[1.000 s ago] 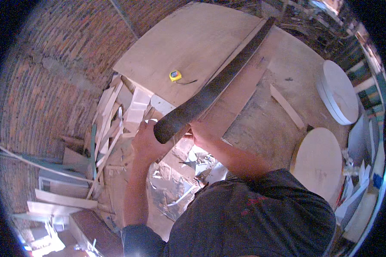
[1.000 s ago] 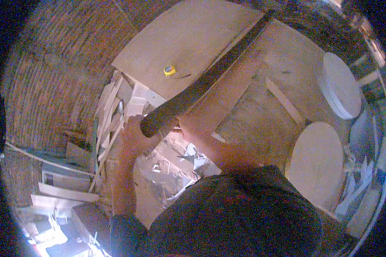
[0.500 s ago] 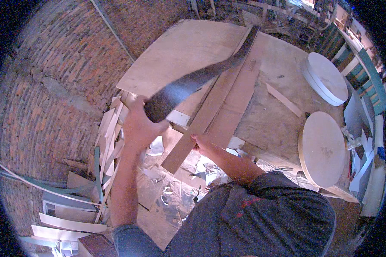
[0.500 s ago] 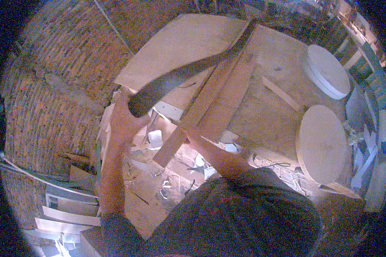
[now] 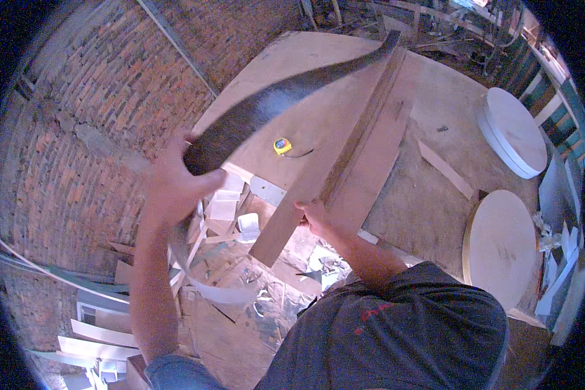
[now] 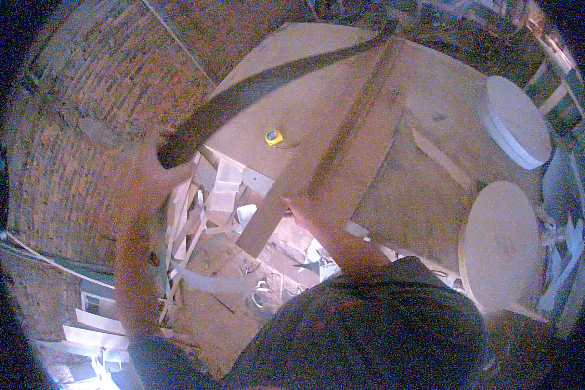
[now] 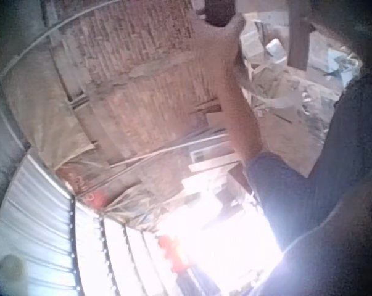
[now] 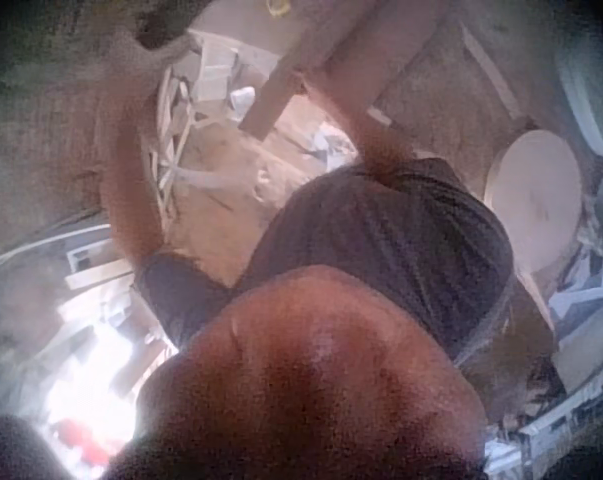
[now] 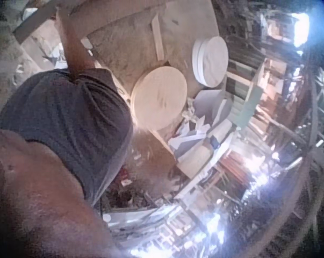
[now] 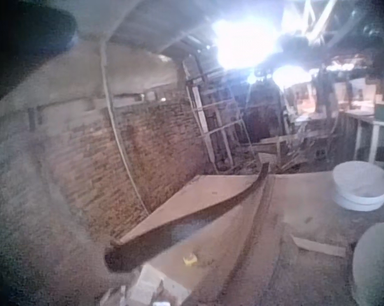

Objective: The person applies a strip of edge banding to the perimeter of a round wooden board. They position the strip, press it along the edge, and smooth it down by hand to adhere it to the surface.

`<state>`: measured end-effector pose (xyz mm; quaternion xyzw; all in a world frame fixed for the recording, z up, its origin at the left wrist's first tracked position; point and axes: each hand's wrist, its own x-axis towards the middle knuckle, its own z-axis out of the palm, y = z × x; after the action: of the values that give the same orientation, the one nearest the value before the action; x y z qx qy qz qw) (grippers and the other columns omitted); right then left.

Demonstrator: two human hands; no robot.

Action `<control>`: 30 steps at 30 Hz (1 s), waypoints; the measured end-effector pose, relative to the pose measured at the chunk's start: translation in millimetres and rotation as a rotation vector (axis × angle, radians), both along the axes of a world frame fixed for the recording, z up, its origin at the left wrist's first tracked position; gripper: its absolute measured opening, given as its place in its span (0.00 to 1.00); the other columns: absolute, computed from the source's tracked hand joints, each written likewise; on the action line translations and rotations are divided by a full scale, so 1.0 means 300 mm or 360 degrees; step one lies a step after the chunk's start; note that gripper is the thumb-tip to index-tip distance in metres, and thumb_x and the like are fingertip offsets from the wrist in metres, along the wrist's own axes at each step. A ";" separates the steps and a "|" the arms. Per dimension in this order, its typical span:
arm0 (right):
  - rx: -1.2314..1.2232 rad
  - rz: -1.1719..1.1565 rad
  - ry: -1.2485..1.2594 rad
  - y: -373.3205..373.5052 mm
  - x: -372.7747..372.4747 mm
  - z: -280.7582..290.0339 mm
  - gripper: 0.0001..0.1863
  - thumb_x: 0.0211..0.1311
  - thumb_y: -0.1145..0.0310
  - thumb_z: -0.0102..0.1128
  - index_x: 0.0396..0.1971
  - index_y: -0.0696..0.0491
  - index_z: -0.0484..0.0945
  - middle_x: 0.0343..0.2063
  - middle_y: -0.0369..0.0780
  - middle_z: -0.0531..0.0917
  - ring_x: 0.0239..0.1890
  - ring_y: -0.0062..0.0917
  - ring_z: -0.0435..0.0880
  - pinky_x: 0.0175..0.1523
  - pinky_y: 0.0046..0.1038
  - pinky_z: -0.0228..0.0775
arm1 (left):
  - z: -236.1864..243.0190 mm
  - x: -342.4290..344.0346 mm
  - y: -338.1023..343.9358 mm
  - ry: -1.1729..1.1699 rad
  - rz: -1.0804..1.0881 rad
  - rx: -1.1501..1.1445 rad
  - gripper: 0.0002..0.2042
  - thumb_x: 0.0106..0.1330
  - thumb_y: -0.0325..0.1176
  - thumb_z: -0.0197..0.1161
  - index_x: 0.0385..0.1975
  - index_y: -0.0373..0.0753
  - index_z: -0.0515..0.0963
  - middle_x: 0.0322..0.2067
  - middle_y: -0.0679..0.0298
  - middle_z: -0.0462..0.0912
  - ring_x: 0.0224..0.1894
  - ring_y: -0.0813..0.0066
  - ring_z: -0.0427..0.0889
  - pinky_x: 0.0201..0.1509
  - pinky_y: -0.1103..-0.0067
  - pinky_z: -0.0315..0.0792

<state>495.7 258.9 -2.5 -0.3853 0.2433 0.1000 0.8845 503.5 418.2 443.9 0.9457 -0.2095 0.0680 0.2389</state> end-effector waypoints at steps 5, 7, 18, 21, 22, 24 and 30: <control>-0.0134 0.0160 0.0102 -0.146 -0.022 0.038 0.25 0.65 0.58 0.72 0.55 0.50 0.73 0.42 0.38 0.85 0.41 0.32 0.86 0.44 0.45 0.82 | -0.136 0.160 -0.029 0.0118 0.0011 -0.0047 0.33 0.48 0.35 0.79 0.55 0.33 0.73 0.42 0.54 0.84 0.42 0.65 0.85 0.50 0.70 0.78; -0.0017 0.0243 0.0031 -0.175 -0.100 0.004 0.27 0.64 0.56 0.73 0.57 0.50 0.73 0.43 0.39 0.85 0.42 0.34 0.87 0.43 0.43 0.82 | -0.122 0.206 -0.031 0.0145 0.0161 -0.0066 0.34 0.49 0.34 0.79 0.57 0.33 0.72 0.44 0.54 0.83 0.43 0.65 0.84 0.51 0.69 0.78; -0.0043 0.0930 0.0104 -0.137 -0.322 -0.160 0.27 0.68 0.42 0.65 0.52 0.51 0.80 0.39 0.41 0.88 0.38 0.30 0.89 0.38 0.37 0.83 | 0.048 0.205 -0.192 0.0252 -0.0069 -0.0607 0.40 0.49 0.28 0.78 0.65 0.36 0.67 0.52 0.57 0.80 0.53 0.66 0.82 0.63 0.71 0.73; -0.0260 0.1592 0.0091 -0.175 -0.311 -0.038 0.27 0.71 0.39 0.59 0.40 0.52 0.84 0.30 0.38 0.88 0.31 0.23 0.87 0.35 0.30 0.81 | 0.100 0.149 -0.133 0.0269 -0.0029 -0.0499 0.40 0.47 0.25 0.76 0.65 0.37 0.67 0.53 0.57 0.79 0.54 0.66 0.81 0.65 0.71 0.72; -0.0407 0.1778 0.0079 -0.232 -0.306 -0.018 0.29 0.72 0.38 0.56 0.35 0.53 0.85 0.27 0.37 0.87 0.29 0.21 0.86 0.34 0.28 0.80 | 0.072 0.155 -0.124 0.0234 -0.0049 -0.0526 0.40 0.47 0.25 0.76 0.65 0.37 0.67 0.53 0.58 0.79 0.54 0.67 0.81 0.65 0.72 0.72; -0.0801 0.1813 -0.0060 -0.285 -0.248 0.019 0.28 0.73 0.40 0.55 0.30 0.52 0.84 0.24 0.35 0.85 0.25 0.20 0.84 0.32 0.25 0.78 | 0.056 0.143 -0.080 0.0130 -0.0047 -0.0535 0.40 0.46 0.24 0.75 0.65 0.37 0.68 0.52 0.58 0.78 0.54 0.67 0.81 0.65 0.72 0.73; -0.0387 0.0161 -0.0276 -0.440 0.038 -0.120 0.18 0.73 0.52 0.58 0.29 0.51 0.78 0.26 0.35 0.83 0.26 0.20 0.82 0.32 0.25 0.78 | 0.147 0.044 0.023 0.0100 0.0035 -0.0441 0.40 0.45 0.25 0.75 0.64 0.37 0.68 0.52 0.59 0.78 0.55 0.67 0.80 0.64 0.71 0.73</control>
<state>507.2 127.1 -38.4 -0.5084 0.1565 0.0806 0.8429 516.6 425.0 487.9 0.9075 -0.1803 0.0691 0.3730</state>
